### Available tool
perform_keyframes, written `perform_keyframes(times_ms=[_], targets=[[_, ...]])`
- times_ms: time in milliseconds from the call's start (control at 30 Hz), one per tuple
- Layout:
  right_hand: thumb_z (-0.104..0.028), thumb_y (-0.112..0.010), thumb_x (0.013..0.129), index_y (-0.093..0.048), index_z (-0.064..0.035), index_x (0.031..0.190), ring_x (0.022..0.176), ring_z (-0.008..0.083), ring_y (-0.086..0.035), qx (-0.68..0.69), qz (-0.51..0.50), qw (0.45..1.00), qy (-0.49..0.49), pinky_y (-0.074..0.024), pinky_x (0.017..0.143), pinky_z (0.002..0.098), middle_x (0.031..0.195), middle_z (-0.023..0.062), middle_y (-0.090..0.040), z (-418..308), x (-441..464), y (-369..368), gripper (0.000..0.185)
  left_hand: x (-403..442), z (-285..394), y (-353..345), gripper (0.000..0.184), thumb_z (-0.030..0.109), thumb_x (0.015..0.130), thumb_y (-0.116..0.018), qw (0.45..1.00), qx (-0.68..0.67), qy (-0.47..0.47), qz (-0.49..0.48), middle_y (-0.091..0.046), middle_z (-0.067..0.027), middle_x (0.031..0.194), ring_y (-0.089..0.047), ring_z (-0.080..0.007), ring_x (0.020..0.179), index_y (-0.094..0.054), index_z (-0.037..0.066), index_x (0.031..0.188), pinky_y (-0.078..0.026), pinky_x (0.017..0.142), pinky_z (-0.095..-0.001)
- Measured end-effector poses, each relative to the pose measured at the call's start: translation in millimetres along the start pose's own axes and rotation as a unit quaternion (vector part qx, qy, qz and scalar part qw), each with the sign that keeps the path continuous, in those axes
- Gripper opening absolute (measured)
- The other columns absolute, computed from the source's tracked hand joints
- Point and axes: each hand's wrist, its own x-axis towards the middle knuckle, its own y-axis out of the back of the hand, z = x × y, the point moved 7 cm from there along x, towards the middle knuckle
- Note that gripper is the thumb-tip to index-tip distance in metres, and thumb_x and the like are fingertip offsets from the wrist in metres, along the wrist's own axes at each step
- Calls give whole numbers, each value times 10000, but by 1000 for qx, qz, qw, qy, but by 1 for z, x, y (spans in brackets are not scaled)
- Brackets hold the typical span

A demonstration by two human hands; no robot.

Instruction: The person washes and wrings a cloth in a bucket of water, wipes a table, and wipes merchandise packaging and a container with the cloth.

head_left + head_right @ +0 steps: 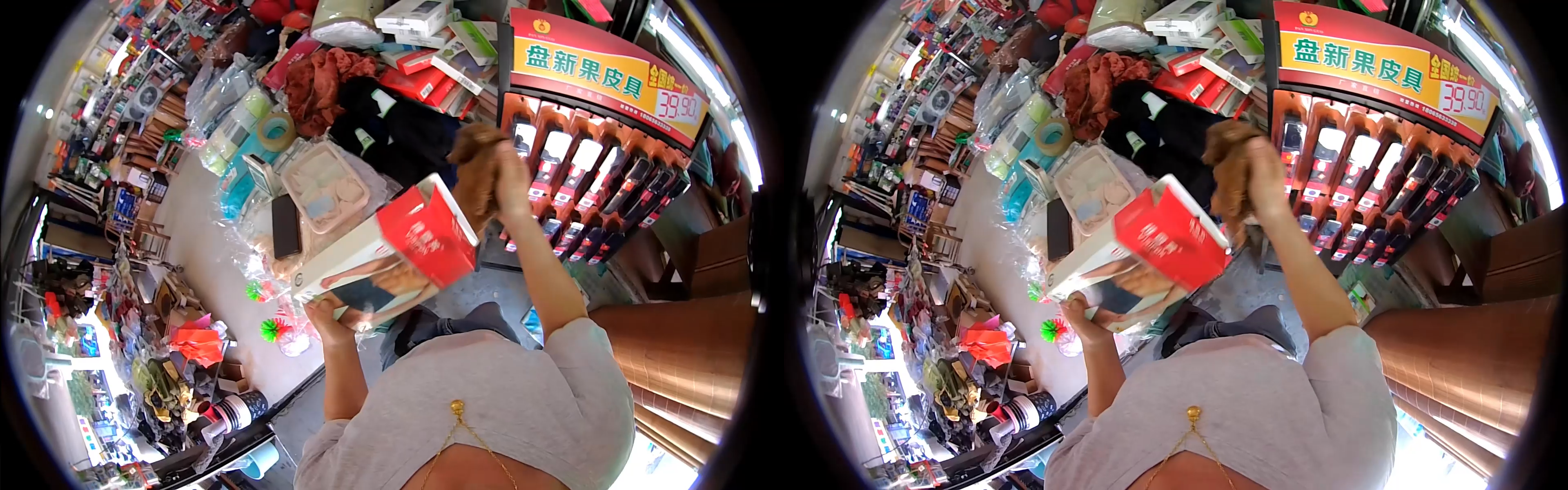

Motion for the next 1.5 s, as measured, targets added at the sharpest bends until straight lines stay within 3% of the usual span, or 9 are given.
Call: perform_keyframes(times_ms=[167,233,300,500,800,933,1067,1267,1500], targets=[[-391,-367,941,-429,4,1198,967,219,-580,219,-98,969,-65,-493,814,359,1107,154,-547,-58,-32,-32,476,15,-20,44,345,380,678,-627,998,11,22,56,-547,-36,816,-604,-175,767,-437,126,813,-526,548,-277],[-342,-431,929,-463,9,1172,867,155,-583,-175,-239,955,19,-477,736,288,1045,115,-584,-68,-48,-52,428,18,-28,29,475,372,657,-650,998,-36,43,5,-582,-77,958,-586,-208,895,-520,76,1005,-499,810,-346],[-146,-552,871,-446,-28,1213,986,128,-537,-124,-300,939,116,-440,835,269,1064,107,-581,-69,-73,-99,376,20,-37,25,541,368,655,-655,995,-82,55,-18,-577,-96,987,-586,-230,914,-502,51,1067,-489,834,-364],[-95,-639,804,-459,7,1177,979,115,-531,7,-363,922,-131,-437,848,254,1072,74,-570,-41,-71,-103,426,12,-31,-6,534,333,690,-622,973,-201,55,-97,-584,-172,1015,-579,-291,962,-513,3,1096,-461,881,-428],[-51,-645,783,-447,-8,1197,948,88,-517,-10,-275,953,-127,-433,828,244,1046,49,-557,-19,-98,-57,461,4,-42,22,253,258,739,-575,989,-130,76,11,-613,-152,918,-606,-277,859,-578,24,835,-493,807,-416],[10,-607,777,-460,-12,1160,967,99,-516,-74,-269,958,-63,-427,849,255,1055,48,-554,-25,-101,-46,411,25,-66,65,385,237,748,-559,996,50,53,58,-606,-149,942,-611,-242,853,-504,27,1067,-500,805,-399],[9,-604,765,-473,-6,1127,941,122,-552,-112,-203,972,-20,-446,827,263,1021,77,-585,-30,-98,-44,385,31,-1,-33,755,343,786,-601,922,315,-209,-79,-465,-151,1207,-434,-268,1163,-205,48,1357,-328,985,-420],[-19,-619,735,-504,-13,1115,888,176,-614,-290,-247,911,155,-471,774,264,988,135,-614,-52,-115,-75,398,3,8,-145,489,93,691,-634,768,494,-286,-290,-518,-141,1161,-466,-266,1127,-488,-1,1147,-332,965,-362],[42,-572,760,-508,-27,1149,863,106,-560,-89,-213,972,51,-443,788,231,1014,58,-584,-45,-105,-60,401,17,-16,-128,280,102,685,-635,864,386,-205,-250,-546,-63,891,-515,-232,844,-545,57,946,-313,873,-383]])
